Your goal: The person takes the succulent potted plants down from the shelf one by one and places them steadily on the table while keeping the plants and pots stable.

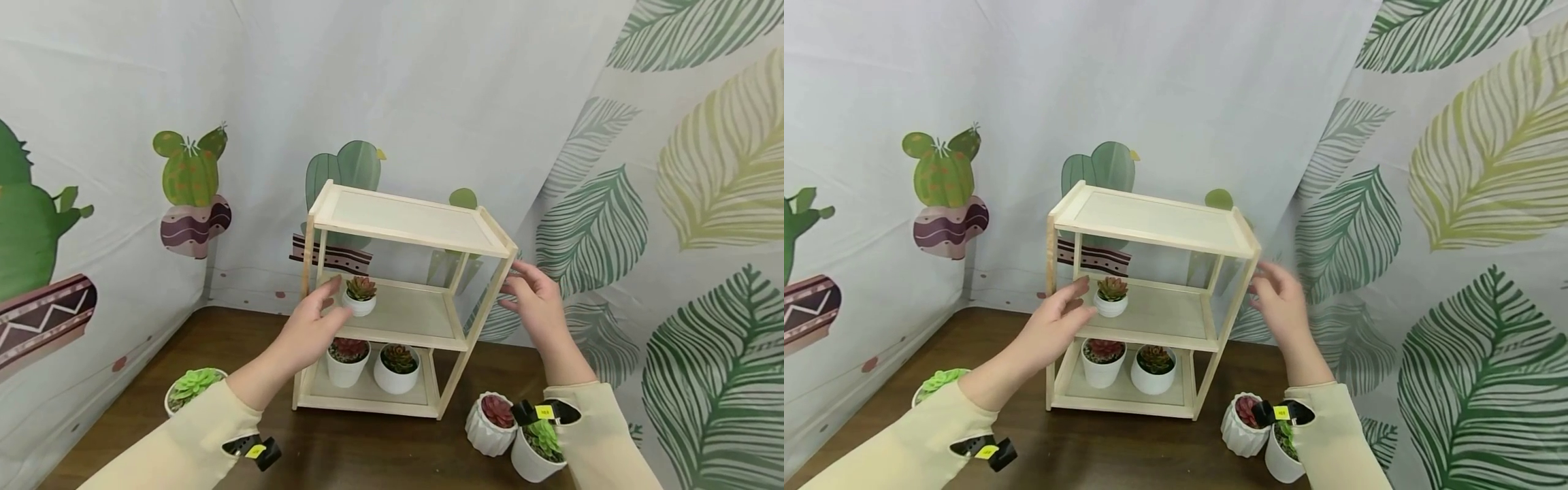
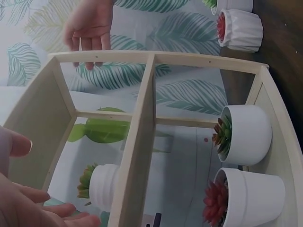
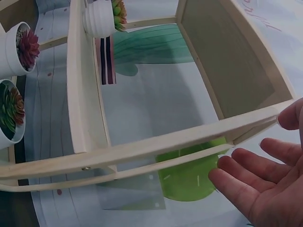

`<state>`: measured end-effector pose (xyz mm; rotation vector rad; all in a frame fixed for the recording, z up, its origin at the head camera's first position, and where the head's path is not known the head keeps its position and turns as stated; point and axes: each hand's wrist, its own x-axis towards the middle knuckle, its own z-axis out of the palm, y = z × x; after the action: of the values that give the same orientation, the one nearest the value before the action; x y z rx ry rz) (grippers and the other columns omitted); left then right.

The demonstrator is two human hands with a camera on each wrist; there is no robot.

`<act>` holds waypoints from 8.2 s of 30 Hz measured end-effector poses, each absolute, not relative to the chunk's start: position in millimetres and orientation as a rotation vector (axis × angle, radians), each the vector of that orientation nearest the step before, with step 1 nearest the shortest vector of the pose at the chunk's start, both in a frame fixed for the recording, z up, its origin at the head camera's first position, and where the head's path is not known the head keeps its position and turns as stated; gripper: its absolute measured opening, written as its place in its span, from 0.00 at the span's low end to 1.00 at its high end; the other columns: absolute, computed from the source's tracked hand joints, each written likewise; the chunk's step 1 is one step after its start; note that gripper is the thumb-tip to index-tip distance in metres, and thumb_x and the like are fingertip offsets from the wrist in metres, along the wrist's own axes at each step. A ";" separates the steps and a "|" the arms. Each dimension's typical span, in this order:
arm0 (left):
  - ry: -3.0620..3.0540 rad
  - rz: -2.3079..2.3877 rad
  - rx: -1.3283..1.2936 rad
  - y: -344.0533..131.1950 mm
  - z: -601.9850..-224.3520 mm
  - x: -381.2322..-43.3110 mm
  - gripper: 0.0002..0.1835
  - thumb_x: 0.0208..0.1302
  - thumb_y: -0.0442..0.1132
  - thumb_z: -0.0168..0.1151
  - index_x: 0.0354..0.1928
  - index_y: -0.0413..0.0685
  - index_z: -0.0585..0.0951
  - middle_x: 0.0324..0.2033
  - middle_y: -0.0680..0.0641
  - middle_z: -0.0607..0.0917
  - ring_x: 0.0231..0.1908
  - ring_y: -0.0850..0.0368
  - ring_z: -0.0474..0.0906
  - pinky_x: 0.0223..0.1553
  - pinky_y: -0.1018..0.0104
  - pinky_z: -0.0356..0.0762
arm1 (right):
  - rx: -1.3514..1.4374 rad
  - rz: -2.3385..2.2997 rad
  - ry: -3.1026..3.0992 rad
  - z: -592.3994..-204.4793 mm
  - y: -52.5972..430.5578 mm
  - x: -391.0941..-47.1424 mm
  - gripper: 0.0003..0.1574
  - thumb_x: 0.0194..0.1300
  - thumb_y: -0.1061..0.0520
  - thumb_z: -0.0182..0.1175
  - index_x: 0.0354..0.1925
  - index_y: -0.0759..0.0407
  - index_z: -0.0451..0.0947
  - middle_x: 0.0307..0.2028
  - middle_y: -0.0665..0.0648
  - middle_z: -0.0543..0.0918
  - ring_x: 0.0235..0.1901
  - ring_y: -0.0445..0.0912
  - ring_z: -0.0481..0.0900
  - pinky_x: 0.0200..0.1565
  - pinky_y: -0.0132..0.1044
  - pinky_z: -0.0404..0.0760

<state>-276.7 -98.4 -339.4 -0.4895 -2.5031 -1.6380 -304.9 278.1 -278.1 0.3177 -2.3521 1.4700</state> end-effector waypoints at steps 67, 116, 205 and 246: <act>-2.630 -1.498 -0.188 -72.3 -333.6 -353.4 0.23 0.75 0.37 0.46 0.65 0.39 0.80 0.60 0.34 0.83 0.30 0.52 0.79 0.28 0.65 0.77 | 0.301 1.470 -2.095 -299.9 256.2 -308.9 0.20 0.79 0.51 0.51 0.55 0.62 0.82 0.45 0.71 0.87 0.40 0.44 0.91 0.42 0.29 0.87; -2.555 -2.296 -0.032 -69.5 -335.5 -357.0 0.30 0.81 0.39 0.39 0.81 0.46 0.54 0.66 0.28 0.73 0.28 0.54 0.88 0.23 0.66 0.83 | 0.265 1.524 -2.056 -301.6 255.0 -309.7 0.18 0.78 0.53 0.53 0.53 0.62 0.83 0.40 0.65 0.89 0.40 0.45 0.90 0.41 0.28 0.87; -2.826 -1.812 -0.432 -100.1 -298.6 -305.8 0.26 0.75 0.39 0.47 0.70 0.36 0.72 0.51 0.36 0.87 0.29 0.55 0.88 0.19 0.66 0.78 | 0.310 1.506 -1.928 -310.1 248.5 -313.5 0.18 0.78 0.57 0.52 0.53 0.64 0.84 0.32 0.50 0.88 0.32 0.38 0.88 0.35 0.29 0.87; -2.635 -1.887 -0.235 -220.3 -398.1 -256.3 0.24 0.78 0.39 0.50 0.68 0.31 0.72 0.45 0.39 0.89 0.33 0.52 0.89 0.20 0.61 0.81 | 0.296 1.549 -1.862 -314.1 243.7 -315.5 0.19 0.77 0.58 0.51 0.54 0.67 0.83 0.32 0.48 0.87 0.35 0.40 0.87 0.35 0.26 0.86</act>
<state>-256.3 -220.3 -398.1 -0.2346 -2.6352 -1.8866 -315.5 243.7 -314.1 0.2962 -1.8615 1.5489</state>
